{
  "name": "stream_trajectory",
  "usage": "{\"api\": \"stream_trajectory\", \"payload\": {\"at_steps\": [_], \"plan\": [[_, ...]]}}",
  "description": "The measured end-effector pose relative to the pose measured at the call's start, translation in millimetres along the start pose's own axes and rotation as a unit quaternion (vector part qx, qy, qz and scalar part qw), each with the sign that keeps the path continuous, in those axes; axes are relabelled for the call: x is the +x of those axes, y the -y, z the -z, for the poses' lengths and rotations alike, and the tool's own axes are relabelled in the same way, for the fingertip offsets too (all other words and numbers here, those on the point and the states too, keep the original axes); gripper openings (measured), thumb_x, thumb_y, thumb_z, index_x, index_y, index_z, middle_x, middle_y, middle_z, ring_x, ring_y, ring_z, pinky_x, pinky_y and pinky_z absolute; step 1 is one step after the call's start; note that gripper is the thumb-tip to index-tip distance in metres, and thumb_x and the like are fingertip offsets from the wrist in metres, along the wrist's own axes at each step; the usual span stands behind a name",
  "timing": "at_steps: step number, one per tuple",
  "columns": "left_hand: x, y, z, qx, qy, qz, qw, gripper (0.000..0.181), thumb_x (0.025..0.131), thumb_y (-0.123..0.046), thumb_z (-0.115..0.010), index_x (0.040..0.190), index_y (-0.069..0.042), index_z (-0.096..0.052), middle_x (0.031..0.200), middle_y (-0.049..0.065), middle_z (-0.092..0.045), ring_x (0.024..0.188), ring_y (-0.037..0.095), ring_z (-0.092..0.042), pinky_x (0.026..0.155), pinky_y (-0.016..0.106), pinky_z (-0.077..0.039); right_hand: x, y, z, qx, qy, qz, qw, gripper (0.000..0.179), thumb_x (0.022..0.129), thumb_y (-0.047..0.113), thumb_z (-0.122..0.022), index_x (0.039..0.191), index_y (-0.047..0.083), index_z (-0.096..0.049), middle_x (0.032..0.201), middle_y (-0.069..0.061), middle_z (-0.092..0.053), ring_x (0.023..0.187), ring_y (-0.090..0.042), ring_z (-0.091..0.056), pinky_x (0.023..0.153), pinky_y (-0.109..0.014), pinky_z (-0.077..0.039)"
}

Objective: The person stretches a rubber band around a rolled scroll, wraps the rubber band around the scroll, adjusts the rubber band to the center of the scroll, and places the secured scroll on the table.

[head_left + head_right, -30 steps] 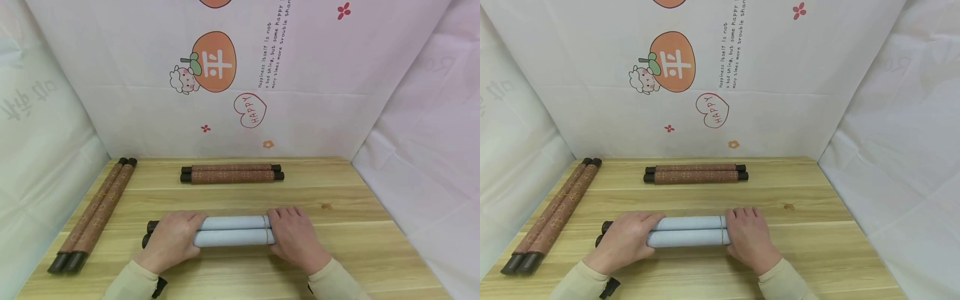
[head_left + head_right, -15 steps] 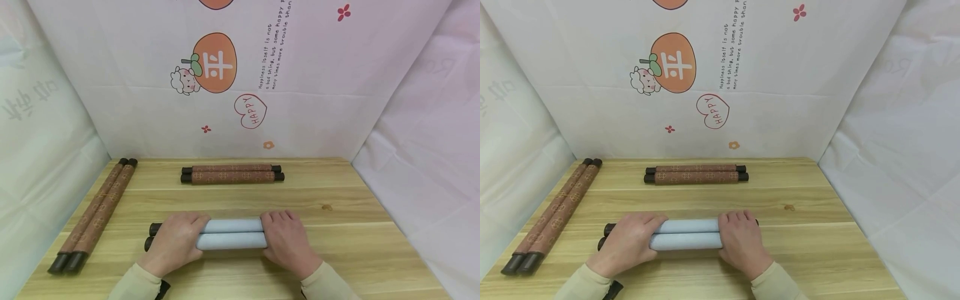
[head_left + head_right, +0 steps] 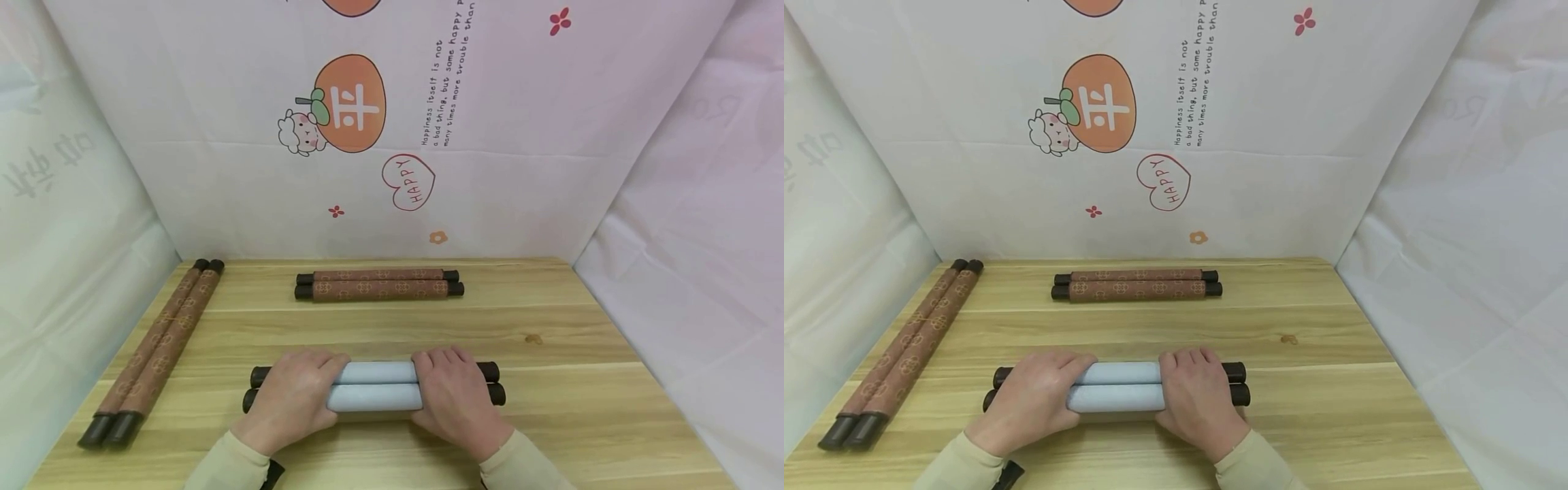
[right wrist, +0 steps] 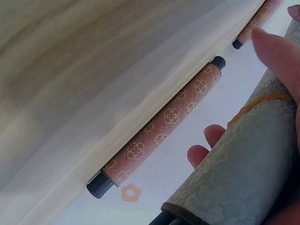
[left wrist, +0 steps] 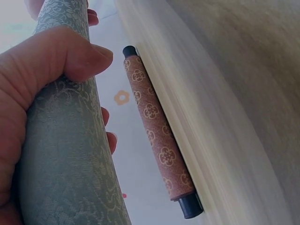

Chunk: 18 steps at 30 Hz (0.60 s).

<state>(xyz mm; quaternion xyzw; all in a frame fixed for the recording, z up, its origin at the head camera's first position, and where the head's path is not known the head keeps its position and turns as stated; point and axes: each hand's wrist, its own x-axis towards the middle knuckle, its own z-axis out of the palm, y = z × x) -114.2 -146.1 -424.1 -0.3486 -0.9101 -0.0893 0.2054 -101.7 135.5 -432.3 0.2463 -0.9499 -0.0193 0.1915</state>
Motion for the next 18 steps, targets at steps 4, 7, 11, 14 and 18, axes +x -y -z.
{"api": "stream_trajectory", "payload": {"at_steps": [4,7,11,14,18], "plan": [[0.5,-1.4,-1.7,-0.002,-0.007,-0.004,1.0000,0.067,0.053,-0.026,-0.090,0.116,-0.013,-0.072,0.103,0.000,-0.076,0.089,0.018,-0.072,0.077,0.042,-0.060,1.0,3.8,-1.8,0.002,-0.005,-0.005,1.0000,0.077,0.059,0.062,-0.089,0.110,0.011,-0.063,0.096,-0.007,-0.071,0.092,-0.027,-0.071,0.091,-0.048,-0.056],[1.6,-3.4,-3.3,-0.006,-0.010,-0.007,0.9999,0.065,0.053,-0.025,-0.089,0.115,-0.014,-0.072,0.100,-0.001,-0.075,0.085,0.016,-0.071,0.073,0.040,-0.059,2.6,8.0,-3.0,0.002,-0.015,-0.002,0.9999,0.080,0.061,0.072,-0.085,0.108,0.011,-0.062,0.094,-0.007,-0.069,0.090,-0.027,-0.071,0.089,-0.048,-0.057],[2.7,-6.0,-4.5,-0.009,-0.009,-0.003,0.9999,0.065,0.053,-0.026,-0.089,0.115,-0.014,-0.073,0.101,-0.001,-0.076,0.085,0.016,-0.071,0.073,0.039,-0.059,4.3,12.5,-4.2,-0.006,-0.030,0.003,0.9995,0.082,0.062,0.077,-0.082,0.105,0.011,-0.061,0.092,-0.008,-0.069,0.088,-0.029,-0.071,0.086,-0.048,-0.058],[3.1,-7.6,-5.4,-0.010,-0.007,-0.001,0.9999,0.066,0.054,-0.025,-0.090,0.116,-0.013,-0.073,0.102,0.000,-0.076,0.087,0.016,-0.071,0.075,0.039,-0.060,4.3,14.5,-5.3,-0.010,-0.036,0.000,0.9993,0.082,0.062,0.077,-0.082,0.105,0.011,-0.061,0.091,-0.008,-0.069,0.088,-0.028,-0.071,0.084,-0.047,-0.058],[4.3,-10.5,-6.3,-0.009,0.000,-0.002,1.0000,0.066,0.055,-0.027,-0.090,0.117,-0.012,-0.073,0.102,0.000,-0.076,0.087,0.016,-0.071,0.075,0.039,-0.060,4.2,18.4,-7.0,-0.011,-0.039,0.000,0.9992,0.082,0.064,0.079,-0.079,0.106,0.011,-0.061,0.092,-0.008,-0.070,0.088,-0.029,-0.071,0.086,-0.047,-0.059]]}}
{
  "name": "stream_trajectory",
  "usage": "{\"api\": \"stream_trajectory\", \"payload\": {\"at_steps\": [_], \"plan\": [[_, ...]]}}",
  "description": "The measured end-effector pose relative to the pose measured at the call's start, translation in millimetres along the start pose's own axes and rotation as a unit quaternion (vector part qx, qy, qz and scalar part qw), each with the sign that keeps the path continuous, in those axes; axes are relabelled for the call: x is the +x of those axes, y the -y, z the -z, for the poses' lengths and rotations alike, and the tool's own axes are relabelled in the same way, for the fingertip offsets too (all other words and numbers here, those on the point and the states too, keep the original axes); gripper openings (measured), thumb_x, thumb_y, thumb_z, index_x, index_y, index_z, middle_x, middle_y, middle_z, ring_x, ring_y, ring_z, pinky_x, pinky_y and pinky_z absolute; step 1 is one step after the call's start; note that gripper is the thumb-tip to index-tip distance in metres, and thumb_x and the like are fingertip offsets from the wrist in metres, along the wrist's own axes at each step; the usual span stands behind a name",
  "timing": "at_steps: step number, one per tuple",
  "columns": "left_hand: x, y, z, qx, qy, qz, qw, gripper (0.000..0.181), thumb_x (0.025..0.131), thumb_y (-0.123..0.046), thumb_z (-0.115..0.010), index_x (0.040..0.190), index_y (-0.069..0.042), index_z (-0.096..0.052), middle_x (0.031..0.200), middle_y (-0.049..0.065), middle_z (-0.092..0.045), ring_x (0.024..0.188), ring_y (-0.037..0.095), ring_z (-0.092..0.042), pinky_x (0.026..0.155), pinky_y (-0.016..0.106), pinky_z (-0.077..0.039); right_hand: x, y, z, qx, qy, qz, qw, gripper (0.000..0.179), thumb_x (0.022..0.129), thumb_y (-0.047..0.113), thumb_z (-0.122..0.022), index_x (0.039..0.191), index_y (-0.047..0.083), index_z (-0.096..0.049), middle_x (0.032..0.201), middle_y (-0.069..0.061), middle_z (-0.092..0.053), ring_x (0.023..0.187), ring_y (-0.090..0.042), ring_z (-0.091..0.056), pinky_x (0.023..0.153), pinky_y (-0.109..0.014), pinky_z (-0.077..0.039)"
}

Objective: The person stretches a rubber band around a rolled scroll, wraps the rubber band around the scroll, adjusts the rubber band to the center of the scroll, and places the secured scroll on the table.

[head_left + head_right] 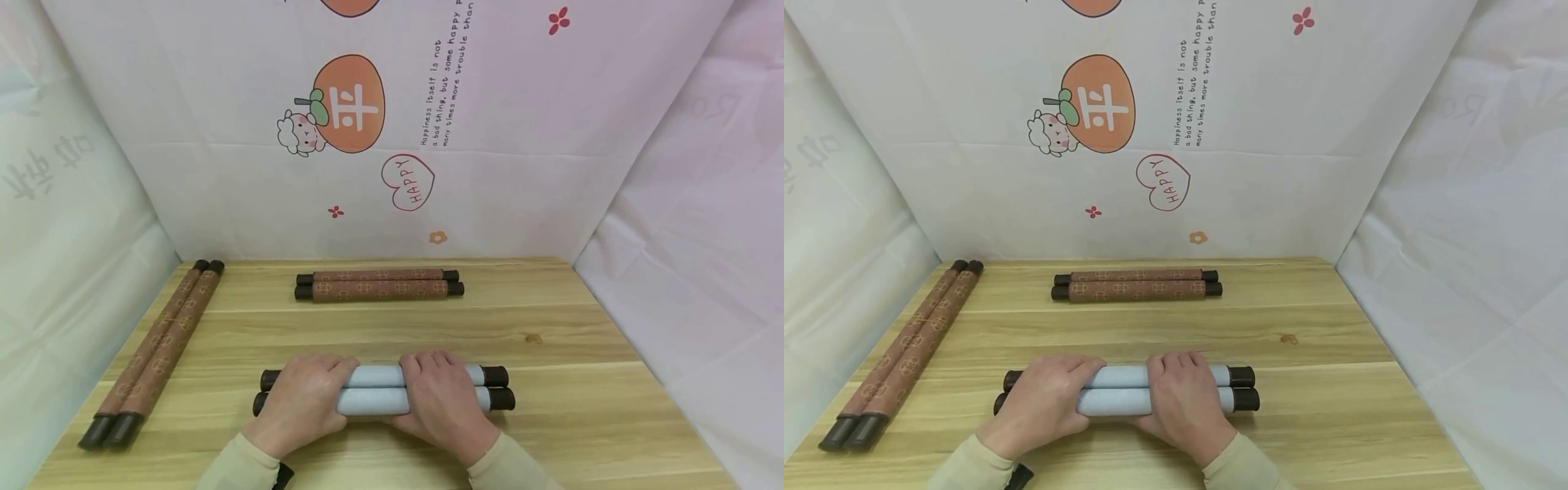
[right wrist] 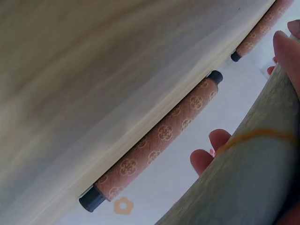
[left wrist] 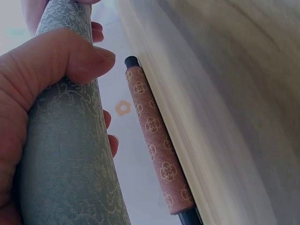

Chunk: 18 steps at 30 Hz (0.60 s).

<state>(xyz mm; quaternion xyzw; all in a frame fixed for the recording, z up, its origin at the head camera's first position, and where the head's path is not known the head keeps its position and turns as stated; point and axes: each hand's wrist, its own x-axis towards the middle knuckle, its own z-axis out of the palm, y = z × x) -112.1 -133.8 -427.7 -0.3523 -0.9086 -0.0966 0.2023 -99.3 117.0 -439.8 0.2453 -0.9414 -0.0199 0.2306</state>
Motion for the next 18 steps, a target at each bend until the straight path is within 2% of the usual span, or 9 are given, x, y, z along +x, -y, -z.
{"api": "stream_trajectory", "payload": {"at_steps": [4,8,14,18], "plan": [[1.1,-2.7,-1.3,0.000,0.007,0.002,1.0000,0.065,0.055,-0.028,-0.091,0.116,-0.013,-0.073,0.100,0.000,-0.076,0.085,0.016,-0.070,0.074,0.038,-0.059,0.0,4.6,-0.3,-0.006,0.004,-0.007,1.0000,0.084,0.064,0.082,-0.078,0.107,0.012,-0.061,0.093,-0.007,-0.071,0.089,-0.029,-0.071,0.088,-0.047,-0.058],[0.8,-3.4,-2.0,-0.003,0.018,0.010,0.9998,0.066,0.057,-0.028,-0.092,0.119,-0.013,-0.073,0.103,0.000,-0.076,0.087,0.016,-0.071,0.075,0.039,-0.059,-0.6,3.3,3.6,0.010,0.022,-0.014,0.9996,0.089,0.062,0.083,-0.078,0.113,0.013,-0.061,0.099,-0.007,-0.071,0.093,-0.029,-0.071,0.092,-0.048,-0.057],[0.4,1.0,1.4,0.000,0.033,0.021,0.9992,0.069,0.058,-0.029,-0.092,0.122,-0.011,-0.073,0.108,0.002,-0.077,0.093,0.017,-0.072,0.080,0.039,-0.060,-4.1,-11.6,12.5,0.048,0.071,-0.028,0.9959,0.111,0.058,0.087,-0.078,0.137,0.013,-0.056,0.122,-0.008,-0.069,0.112,-0.032,-0.067,0.104,-0.053,-0.052],[-0.4,6.8,4.4,0.007,0.030,0.023,0.9993,0.069,0.057,-0.029,-0.092,0.121,-0.011,-0.073,0.106,0.001,-0.077,0.092,0.016,-0.072,0.081,0.038,-0.060,-7.4,-26.3,15.1,0.038,0.090,-0.039,0.9945,0.117,0.052,0.085,-0.082,0.140,0.013,-0.055,0.126,-0.009,-0.068,0.116,-0.033,-0.066,0.107,-0.057,-0.048]]}}
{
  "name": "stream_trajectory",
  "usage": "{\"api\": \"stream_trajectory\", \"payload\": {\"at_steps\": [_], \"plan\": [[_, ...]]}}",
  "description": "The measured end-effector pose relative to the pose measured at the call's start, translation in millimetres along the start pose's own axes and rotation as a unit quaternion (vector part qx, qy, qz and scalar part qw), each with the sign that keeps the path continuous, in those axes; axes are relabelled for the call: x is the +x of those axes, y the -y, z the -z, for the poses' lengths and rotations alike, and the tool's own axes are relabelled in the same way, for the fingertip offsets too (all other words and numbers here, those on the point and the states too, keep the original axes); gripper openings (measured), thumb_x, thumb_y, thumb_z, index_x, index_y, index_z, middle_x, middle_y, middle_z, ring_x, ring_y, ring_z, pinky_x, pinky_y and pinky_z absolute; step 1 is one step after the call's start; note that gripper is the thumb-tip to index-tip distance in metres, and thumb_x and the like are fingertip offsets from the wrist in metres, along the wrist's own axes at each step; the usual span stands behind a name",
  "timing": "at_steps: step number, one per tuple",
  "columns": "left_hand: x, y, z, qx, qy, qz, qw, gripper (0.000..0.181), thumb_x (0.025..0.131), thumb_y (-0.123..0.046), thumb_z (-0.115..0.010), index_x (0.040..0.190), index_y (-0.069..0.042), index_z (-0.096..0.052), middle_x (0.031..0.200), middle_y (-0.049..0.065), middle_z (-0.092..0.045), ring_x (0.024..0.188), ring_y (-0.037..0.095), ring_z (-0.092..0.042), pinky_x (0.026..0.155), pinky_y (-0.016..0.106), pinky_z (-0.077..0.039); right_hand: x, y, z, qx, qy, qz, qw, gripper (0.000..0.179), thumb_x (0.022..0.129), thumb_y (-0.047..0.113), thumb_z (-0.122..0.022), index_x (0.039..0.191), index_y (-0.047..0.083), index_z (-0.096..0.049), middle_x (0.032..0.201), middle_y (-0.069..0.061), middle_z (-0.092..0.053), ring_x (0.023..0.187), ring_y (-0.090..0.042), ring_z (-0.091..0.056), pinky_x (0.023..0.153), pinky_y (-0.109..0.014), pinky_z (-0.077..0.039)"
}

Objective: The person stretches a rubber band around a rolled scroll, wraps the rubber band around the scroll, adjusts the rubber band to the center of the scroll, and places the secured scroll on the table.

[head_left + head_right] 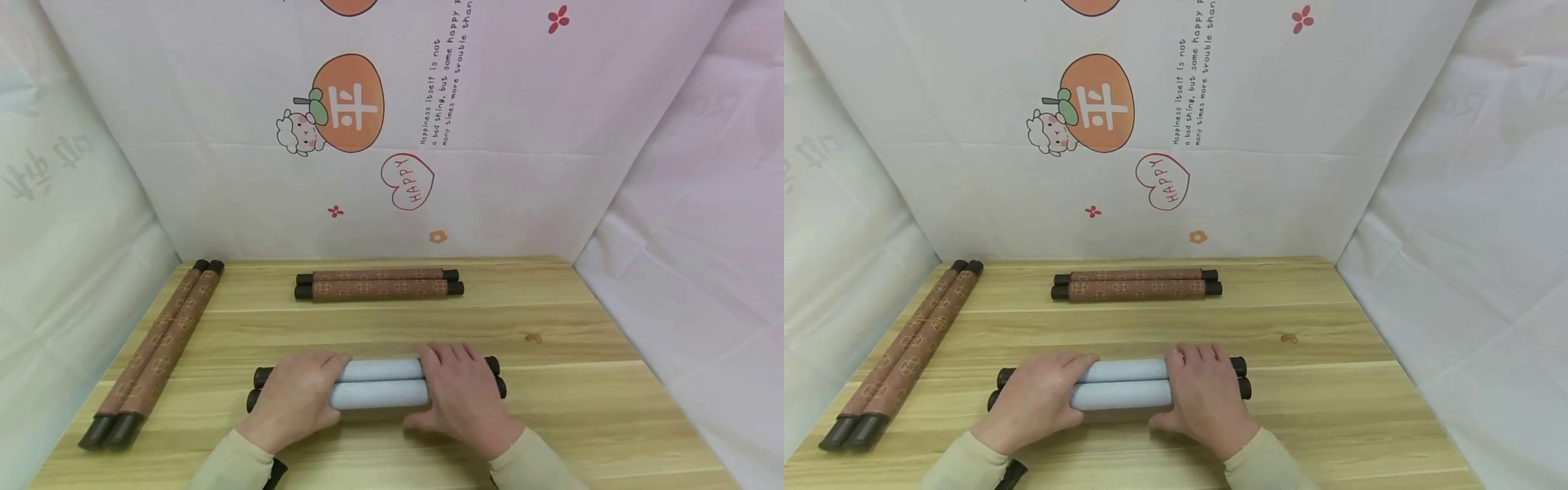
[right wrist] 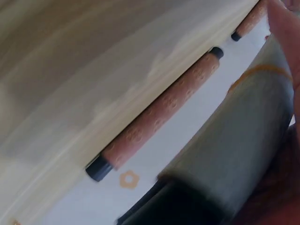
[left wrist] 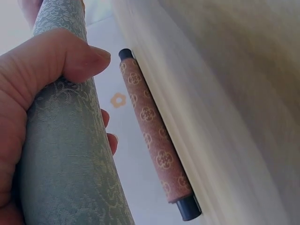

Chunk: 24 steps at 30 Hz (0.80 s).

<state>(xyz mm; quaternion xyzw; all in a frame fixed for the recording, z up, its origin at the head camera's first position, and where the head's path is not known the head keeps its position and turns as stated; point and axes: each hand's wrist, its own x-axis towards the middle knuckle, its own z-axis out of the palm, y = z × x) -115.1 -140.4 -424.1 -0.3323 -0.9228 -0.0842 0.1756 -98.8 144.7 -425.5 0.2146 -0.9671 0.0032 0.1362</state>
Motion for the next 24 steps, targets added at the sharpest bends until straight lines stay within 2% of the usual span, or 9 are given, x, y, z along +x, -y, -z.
{"api": "stream_trajectory", "payload": {"at_steps": [3,7,11,14,17,24], "plan": [[-0.4,3.7,1.9,0.002,-0.006,0.001,1.0000,0.070,0.056,-0.029,-0.092,0.121,-0.011,-0.073,0.107,0.001,-0.077,0.093,0.016,-0.072,0.082,0.039,-0.060,-1.0,-9.9,0.0,-0.022,-0.007,-0.004,0.9997,0.111,0.051,0.075,-0.090,0.136,0.011,-0.058,0.124,-0.011,-0.070,0.114,-0.033,-0.068,0.105,-0.057,-0.049],[0.1,5.2,3.2,0.000,-0.013,-0.004,0.9999,0.069,0.056,-0.028,-0.092,0.121,-0.011,-0.073,0.106,0.002,-0.077,0.092,0.017,-0.072,0.083,0.040,-0.061,-0.6,-17.3,-1.3,-0.036,-0.025,0.001,0.9990,0.092,0.053,0.054,-0.097,0.125,0.009,-0.063,0.116,-0.012,-0.072,0.107,-0.033,-0.069,0.099,-0.055,-0.053],[0.9,4.0,1.9,0.005,-0.017,-0.010,0.9998,0.069,0.056,-0.029,-0.091,0.120,-0.011,-0.073,0.105,0.002,-0.077,0.091,0.018,-0.072,0.081,0.041,-0.061,0.5,-17.6,-3.7,-0.039,-0.025,0.009,0.9989,0.069,0.057,0.041,-0.095,0.110,0.011,-0.063,0.106,-0.011,-0.072,0.099,-0.031,-0.070,0.093,-0.053,-0.054],[1.1,2.4,0.3,0.007,-0.020,-0.012,0.9997,0.069,0.056,-0.029,-0.091,0.120,-0.011,-0.074,0.105,0.003,-0.077,0.092,0.018,-0.073,0.081,0.041,-0.061,1.2,-14.5,-5.8,-0.041,-0.015,0.009,0.9990,0.058,0.060,0.035,-0.092,0.104,0.013,-0.061,0.103,-0.009,-0.072,0.097,-0.030,-0.070,0.092,-0.052,-0.054],[0.9,0.5,-0.8,0.007,-0.022,-0.012,0.9997,0.069,0.055,-0.028,-0.091,0.120,-0.011,-0.074,0.105,0.003,-0.077,0.092,0.019,-0.073,0.081,0.042,-0.061,1.8,-10.2,-7.6,-0.038,-0.015,0.011,0.9991,0.055,0.060,0.031,-0.091,0.101,0.013,-0.060,0.100,-0.008,-0.070,0.095,-0.030,-0.069,0.092,-0.051,-0.054],[-0.2,-2.4,-2.0,0.000,-0.019,-0.006,0.9998,0.067,0.057,-0.029,-0.092,0.119,-0.012,-0.074,0.105,0.002,-0.077,0.092,0.019,-0.073,0.080,0.043,-0.060,4.0,-2.3,-9.9,-0.044,-0.051,0.031,0.9973,0.060,0.056,0.035,-0.093,0.100,0.010,-0.061,0.095,-0.007,-0.069,0.089,-0.028,-0.069,0.090,-0.048,-0.055]]}}
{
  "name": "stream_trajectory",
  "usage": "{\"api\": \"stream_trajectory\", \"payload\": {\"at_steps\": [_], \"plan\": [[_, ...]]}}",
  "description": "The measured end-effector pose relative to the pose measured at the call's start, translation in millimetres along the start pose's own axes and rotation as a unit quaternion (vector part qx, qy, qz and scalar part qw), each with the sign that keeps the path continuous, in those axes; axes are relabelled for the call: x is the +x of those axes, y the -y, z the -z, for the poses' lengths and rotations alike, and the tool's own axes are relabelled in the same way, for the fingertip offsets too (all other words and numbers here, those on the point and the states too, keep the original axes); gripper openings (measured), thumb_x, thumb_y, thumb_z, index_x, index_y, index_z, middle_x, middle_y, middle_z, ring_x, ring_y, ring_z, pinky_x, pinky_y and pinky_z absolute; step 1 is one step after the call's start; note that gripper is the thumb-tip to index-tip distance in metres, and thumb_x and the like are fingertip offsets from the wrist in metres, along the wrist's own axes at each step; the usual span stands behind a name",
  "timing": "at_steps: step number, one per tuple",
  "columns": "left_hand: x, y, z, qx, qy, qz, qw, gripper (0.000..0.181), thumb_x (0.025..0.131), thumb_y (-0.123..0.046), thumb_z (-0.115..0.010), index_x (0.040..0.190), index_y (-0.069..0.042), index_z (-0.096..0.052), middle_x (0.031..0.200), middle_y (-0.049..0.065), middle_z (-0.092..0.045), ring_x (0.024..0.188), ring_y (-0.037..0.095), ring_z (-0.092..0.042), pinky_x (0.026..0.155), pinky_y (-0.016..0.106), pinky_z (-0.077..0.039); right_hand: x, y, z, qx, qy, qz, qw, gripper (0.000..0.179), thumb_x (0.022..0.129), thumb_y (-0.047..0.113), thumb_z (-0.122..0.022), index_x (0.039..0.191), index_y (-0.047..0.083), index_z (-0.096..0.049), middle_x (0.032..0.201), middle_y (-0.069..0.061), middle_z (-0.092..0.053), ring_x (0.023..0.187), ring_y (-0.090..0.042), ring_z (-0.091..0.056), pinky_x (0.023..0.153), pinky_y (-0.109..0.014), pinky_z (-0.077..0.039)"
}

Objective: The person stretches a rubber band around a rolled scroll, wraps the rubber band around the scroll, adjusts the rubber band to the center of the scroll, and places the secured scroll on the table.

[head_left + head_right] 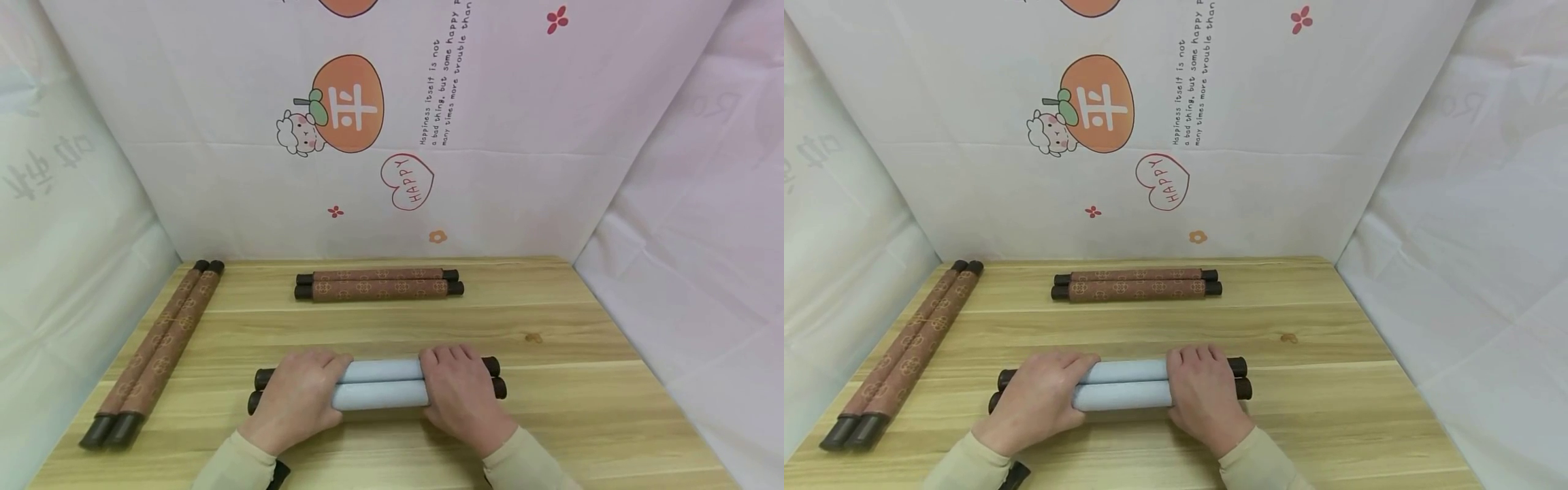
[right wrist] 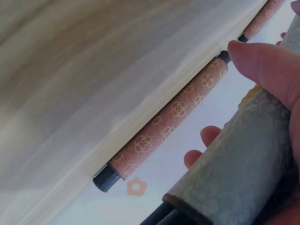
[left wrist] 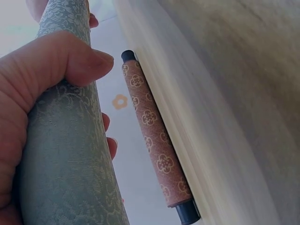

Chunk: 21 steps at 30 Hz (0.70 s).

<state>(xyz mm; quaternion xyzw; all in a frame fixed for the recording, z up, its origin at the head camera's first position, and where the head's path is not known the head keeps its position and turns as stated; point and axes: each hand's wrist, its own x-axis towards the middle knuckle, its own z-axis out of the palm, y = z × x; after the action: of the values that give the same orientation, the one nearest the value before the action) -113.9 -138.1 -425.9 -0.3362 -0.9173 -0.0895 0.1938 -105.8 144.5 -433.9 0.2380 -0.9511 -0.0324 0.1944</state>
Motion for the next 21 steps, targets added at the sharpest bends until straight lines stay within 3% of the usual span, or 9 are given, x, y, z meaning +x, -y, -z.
{"api": "stream_trajectory", "payload": {"at_steps": [8,17,21], "plan": [[0.2,-4.3,-0.4,-0.013,0.002,0.005,0.9999,0.069,0.057,-0.030,-0.093,0.121,-0.012,-0.073,0.106,0.003,-0.077,0.092,0.019,-0.073,0.076,0.042,-0.061,3.0,10.3,3.1,0.010,0.007,0.008,0.9999,0.071,0.055,0.045,-0.094,0.107,0.009,-0.062,0.099,-0.007,-0.070,0.096,-0.027,-0.070,0.092,-0.048,-0.055],[1.5,-8.5,-2.6,-0.012,-0.008,-0.006,0.9999,0.068,0.056,-0.028,-0.093,0.120,-0.012,-0.073,0.103,0.001,-0.076,0.087,0.016,-0.071,0.075,0.039,-0.060,5.8,20.8,1.4,0.006,-0.030,0.022,0.9993,0.072,0.054,0.053,-0.092,0.103,0.009,-0.062,0.091,-0.006,-0.069,0.089,-0.025,-0.070,0.089,-0.044,-0.057],[2.5,-10.1,-2.6,-0.016,-0.008,-0.007,0.9998,0.066,0.057,-0.027,-0.092,0.118,-0.012,-0.073,0.102,0.001,-0.076,0.087,0.015,-0.071,0.075,0.039,-0.060,7.2,25.2,0.9,0.004,-0.015,0.013,0.9998,0.078,0.057,0.061,-0.090,0.109,0.009,-0.063,0.095,-0.008,-0.071,0.093,-0.026,-0.071,0.093,-0.045,-0.057]]}}
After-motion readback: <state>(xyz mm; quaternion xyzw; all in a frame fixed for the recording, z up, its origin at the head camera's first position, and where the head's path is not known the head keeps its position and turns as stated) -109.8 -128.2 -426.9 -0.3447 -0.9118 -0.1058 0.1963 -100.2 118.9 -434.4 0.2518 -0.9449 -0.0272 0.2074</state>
